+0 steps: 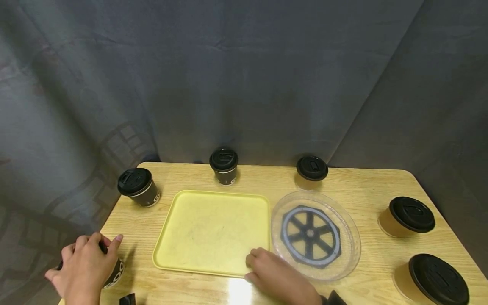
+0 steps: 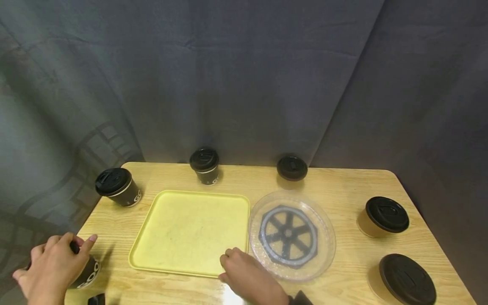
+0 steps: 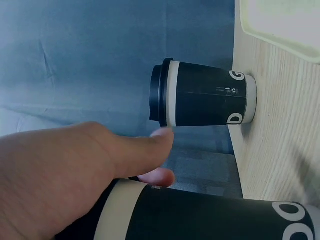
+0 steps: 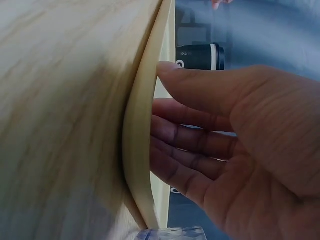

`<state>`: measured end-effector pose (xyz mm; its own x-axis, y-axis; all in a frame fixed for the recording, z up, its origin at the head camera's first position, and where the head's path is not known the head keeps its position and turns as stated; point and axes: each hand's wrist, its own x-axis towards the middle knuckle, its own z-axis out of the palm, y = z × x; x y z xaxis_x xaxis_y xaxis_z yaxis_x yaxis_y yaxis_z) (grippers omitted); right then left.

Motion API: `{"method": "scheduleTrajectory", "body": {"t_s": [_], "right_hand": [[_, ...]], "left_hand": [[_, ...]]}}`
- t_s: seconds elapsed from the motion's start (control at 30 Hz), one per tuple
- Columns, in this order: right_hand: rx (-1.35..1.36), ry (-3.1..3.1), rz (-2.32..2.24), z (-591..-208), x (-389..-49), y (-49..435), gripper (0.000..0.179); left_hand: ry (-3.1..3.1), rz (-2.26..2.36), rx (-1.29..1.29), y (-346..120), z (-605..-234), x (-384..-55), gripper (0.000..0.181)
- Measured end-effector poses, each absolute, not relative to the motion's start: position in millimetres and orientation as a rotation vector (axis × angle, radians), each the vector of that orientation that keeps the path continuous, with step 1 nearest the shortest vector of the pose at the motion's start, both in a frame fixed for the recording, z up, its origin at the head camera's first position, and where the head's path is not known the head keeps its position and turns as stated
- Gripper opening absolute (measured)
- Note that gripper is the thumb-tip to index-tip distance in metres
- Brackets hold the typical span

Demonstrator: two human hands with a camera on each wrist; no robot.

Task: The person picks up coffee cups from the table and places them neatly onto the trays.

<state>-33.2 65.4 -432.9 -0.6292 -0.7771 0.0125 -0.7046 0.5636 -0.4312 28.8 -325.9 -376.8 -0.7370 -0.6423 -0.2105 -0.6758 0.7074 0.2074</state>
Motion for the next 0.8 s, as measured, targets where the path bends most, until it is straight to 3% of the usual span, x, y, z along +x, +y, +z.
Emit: {"method": "scheduleTrajectory", "body": {"t_s": [0.33, 0.8], "right_hand": [[-1.154, 2.503, -0.763, -437, -34, 66, 0.025], [-1.147, 2.332, -0.941, -449, -42, 70, 0.019]], "left_hand": [[2.789, 0.404, -1.072, -332, -382, 27, 0.065], [2.749, 0.388, -1.081, -332, -382, 26, 0.061]]}}
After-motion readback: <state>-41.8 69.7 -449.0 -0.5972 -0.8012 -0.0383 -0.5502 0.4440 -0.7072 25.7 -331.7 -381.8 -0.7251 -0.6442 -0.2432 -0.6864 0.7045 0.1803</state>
